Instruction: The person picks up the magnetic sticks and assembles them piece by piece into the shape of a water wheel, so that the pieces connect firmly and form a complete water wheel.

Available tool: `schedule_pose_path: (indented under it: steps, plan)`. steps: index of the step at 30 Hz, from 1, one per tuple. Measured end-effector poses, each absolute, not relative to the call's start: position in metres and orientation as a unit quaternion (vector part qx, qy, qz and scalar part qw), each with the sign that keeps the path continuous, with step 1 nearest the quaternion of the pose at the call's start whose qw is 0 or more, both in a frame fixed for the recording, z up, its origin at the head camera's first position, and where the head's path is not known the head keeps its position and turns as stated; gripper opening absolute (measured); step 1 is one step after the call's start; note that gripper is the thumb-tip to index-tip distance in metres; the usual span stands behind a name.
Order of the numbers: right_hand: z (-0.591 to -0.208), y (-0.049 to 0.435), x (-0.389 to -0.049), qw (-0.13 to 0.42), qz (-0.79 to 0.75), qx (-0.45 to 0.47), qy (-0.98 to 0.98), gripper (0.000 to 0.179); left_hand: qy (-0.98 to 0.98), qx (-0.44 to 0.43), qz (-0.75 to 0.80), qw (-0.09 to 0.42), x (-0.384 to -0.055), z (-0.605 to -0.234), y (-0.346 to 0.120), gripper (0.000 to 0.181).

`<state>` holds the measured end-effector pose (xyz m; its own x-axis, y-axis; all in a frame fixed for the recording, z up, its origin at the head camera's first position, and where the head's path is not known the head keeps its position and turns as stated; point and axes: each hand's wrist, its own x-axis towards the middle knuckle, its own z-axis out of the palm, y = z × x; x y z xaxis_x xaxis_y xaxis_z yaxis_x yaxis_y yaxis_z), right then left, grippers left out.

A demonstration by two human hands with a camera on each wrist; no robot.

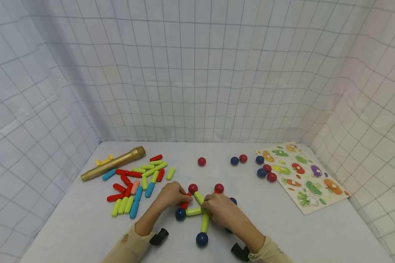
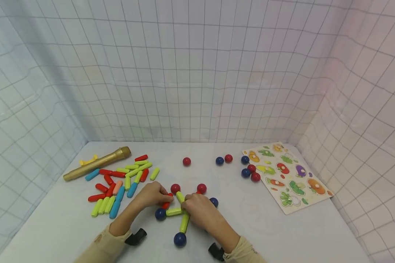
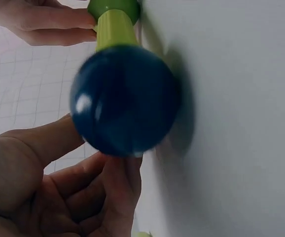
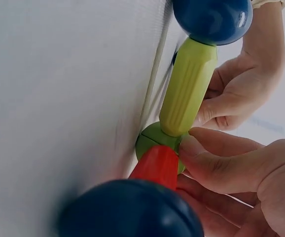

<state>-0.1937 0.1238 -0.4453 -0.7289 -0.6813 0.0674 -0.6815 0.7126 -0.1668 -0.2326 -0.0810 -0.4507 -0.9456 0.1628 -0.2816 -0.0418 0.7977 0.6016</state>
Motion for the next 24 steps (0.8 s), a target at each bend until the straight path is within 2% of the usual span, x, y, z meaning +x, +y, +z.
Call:
schedule_pose_path:
  steps: [9, 14, 17, 21, 24]
  plan:
    - [-0.445, 0.123, -0.199, -0.004, 0.074, 0.377, -0.923, 0.029, 0.941, 0.039, 0.31, 0.131, -0.244, -0.454, -0.083, 0.027]
    - [-0.446, 0.127, -0.199, -0.007, 0.075, 0.357, -0.931, 0.031, 0.964, 0.044, 0.258, 0.05, -0.259, -0.444, -0.106, 0.021]
    - [-0.448, 0.13, -0.198, -0.011, 0.088, 0.351, -0.932, 0.033, 0.975, 0.067, 0.213, 0.015, -0.268, -0.439, -0.124, 0.025]
    - [-0.451, 0.133, -0.2, -0.005, 0.097, 0.358, -0.928, 0.035, 0.983, 0.112, 0.146, 0.021, -0.274, -0.438, -0.138, 0.031]
    - [-0.45, 0.133, -0.204, 0.012, 0.082, 0.361, -0.929, 0.035, 0.986, 0.133, 0.099, 0.017, -0.276, -0.437, -0.142, 0.021]
